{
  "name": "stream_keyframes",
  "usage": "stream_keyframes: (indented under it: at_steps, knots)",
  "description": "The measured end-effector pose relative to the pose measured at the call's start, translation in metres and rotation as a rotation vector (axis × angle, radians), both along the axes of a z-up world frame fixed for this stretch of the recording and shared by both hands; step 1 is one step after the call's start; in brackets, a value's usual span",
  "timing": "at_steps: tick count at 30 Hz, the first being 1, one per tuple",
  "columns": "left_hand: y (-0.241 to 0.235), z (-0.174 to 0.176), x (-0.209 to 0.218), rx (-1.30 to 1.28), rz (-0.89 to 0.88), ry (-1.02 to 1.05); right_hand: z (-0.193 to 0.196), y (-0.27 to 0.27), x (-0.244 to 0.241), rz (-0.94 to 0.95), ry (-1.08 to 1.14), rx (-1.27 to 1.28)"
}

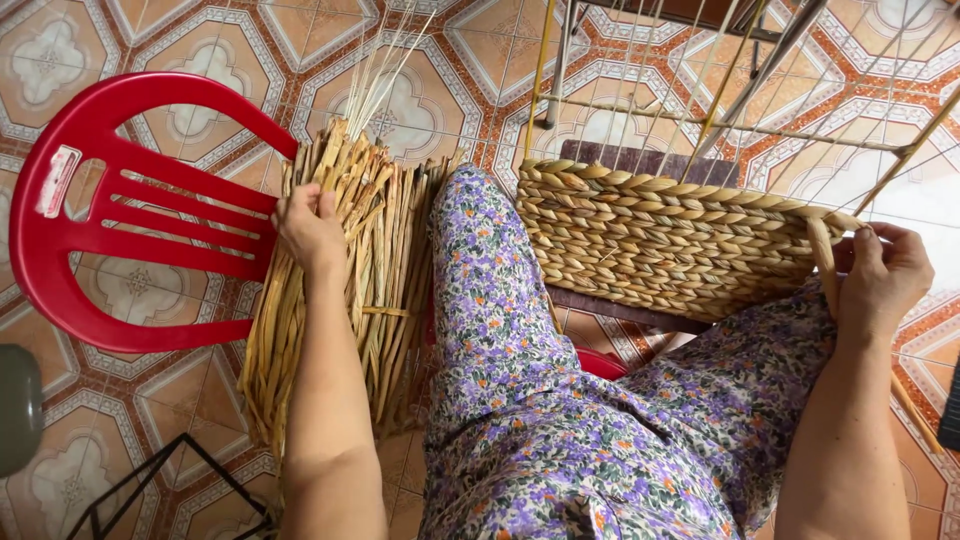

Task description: The person sits on the floor weaving a water hyacinth basket, threading and tightening woven strands around the basket body and bending flexible strips over the rim. They briefly use scissors to trim a strip and pull new strands from a pile beside them.

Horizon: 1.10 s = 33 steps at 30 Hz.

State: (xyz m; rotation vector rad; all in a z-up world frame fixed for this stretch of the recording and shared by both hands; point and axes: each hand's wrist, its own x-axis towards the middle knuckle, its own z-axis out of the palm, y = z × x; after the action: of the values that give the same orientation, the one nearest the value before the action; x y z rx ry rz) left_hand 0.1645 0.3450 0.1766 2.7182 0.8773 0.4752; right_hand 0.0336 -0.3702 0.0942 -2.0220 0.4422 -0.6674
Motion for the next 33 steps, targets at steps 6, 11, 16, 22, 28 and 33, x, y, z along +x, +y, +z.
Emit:
stream_keyframes:
  at_steps: [6, 11, 16, 22, 28, 33]
  knots:
    - [-0.059, 0.100, -0.005, -0.889, -0.489, -0.340, 0.026, 0.012, 0.003, 0.004, 0.017, 0.099]
    - [-0.148, 0.197, -0.036, -0.313, -1.039, -0.419, 0.092, 0.048, -0.012, -0.294, -0.330, -0.098]
    - [-0.271, 0.183, -0.046, -0.558, -1.450, -0.196, 0.150, 0.149, -0.037, 0.235, -0.272, 0.684]
    - [-0.337, 0.088, -0.058, -0.669, -1.565, -0.022, 0.146, 0.210, -0.020, 0.437, -0.137, 1.030]
    - [-0.268, 0.072, -0.082, -0.175, -1.474, -0.054, 0.099, 0.153, -0.020, 0.190, -0.146, 1.216]
    - [-0.162, 0.009, -0.087, 0.096, -1.277, -0.100, 0.100, 0.033, -0.062, -0.032, -0.298, 1.218]
